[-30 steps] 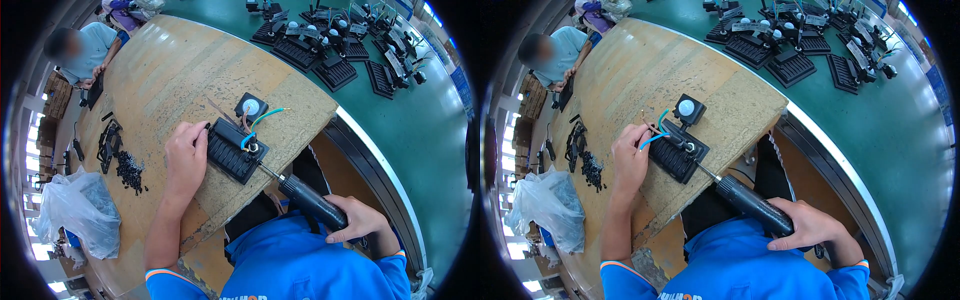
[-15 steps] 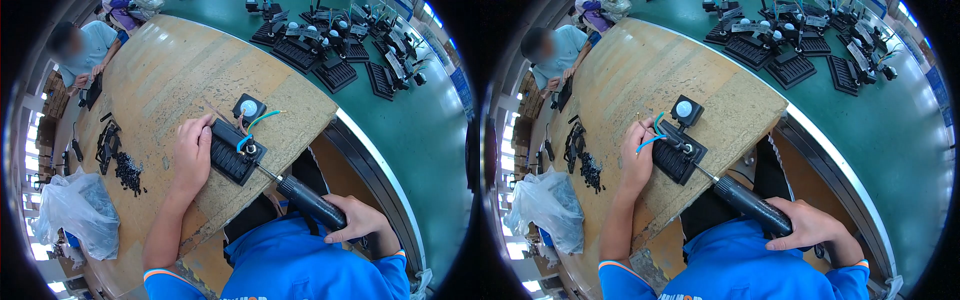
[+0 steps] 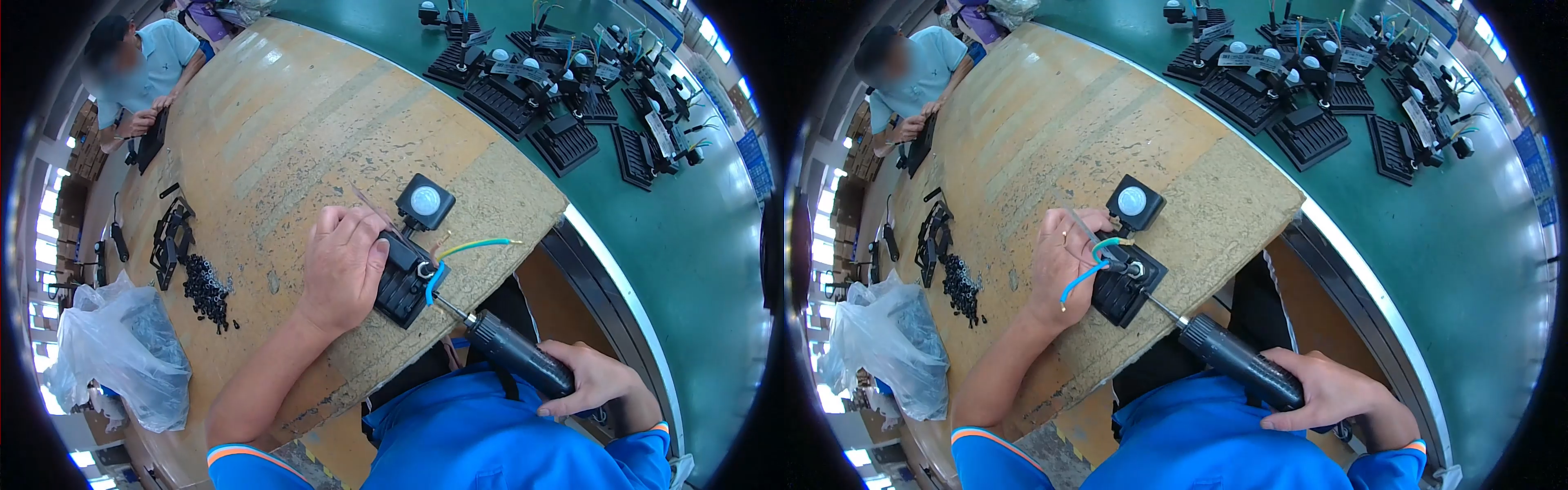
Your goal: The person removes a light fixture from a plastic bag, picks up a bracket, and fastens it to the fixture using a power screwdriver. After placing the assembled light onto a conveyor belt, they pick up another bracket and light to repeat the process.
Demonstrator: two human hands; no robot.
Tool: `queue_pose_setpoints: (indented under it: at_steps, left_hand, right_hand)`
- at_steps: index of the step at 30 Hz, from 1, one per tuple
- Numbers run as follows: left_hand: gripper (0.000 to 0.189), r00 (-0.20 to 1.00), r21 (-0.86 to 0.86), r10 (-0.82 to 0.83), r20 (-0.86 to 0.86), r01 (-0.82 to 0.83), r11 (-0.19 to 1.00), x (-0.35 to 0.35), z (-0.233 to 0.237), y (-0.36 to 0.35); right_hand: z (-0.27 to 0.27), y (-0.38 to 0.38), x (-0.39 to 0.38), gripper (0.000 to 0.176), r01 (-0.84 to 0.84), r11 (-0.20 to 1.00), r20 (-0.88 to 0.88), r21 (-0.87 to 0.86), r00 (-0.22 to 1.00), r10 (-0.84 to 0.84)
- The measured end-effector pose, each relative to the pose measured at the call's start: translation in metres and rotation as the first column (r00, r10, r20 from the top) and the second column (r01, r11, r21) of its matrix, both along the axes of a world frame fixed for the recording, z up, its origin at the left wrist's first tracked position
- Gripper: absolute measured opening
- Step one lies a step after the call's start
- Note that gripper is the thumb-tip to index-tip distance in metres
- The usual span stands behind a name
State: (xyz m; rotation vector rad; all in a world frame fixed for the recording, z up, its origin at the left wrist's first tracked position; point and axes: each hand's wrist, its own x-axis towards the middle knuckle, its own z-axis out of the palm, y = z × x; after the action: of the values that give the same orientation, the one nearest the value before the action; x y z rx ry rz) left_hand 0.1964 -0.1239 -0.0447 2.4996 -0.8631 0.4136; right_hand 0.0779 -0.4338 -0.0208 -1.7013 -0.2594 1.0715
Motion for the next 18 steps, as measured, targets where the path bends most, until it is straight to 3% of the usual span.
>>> queue_pose_setpoints:
  at_steps: [10, 12, 18]
  left_hand:
    - [0.018, 0.999, -0.02, -0.022, -0.045, 0.021, 1.0, 0.002, 0.006, -0.002]
    - [0.018, 0.999, -0.016, -0.02, -0.047, 0.019, 1.0, 0.001, 0.006, -0.002]
    - [0.019, 0.999, -0.002, -0.033, -0.029, 0.033, 0.999, 0.003, 0.007, -0.002]
  right_hand:
    - [-0.01, -0.002, 0.005, 0.058, -0.033, 0.99, 0.031, 0.138, 0.999, 0.029]
    - [0.0, -0.001, 0.011, 0.055, 0.011, 0.991, -0.311, 0.131, 0.95, 0.031]
    - [-0.014, -0.006, 0.009, 0.051, 0.118, 0.954, -0.51, 0.275, 0.859, 0.041]
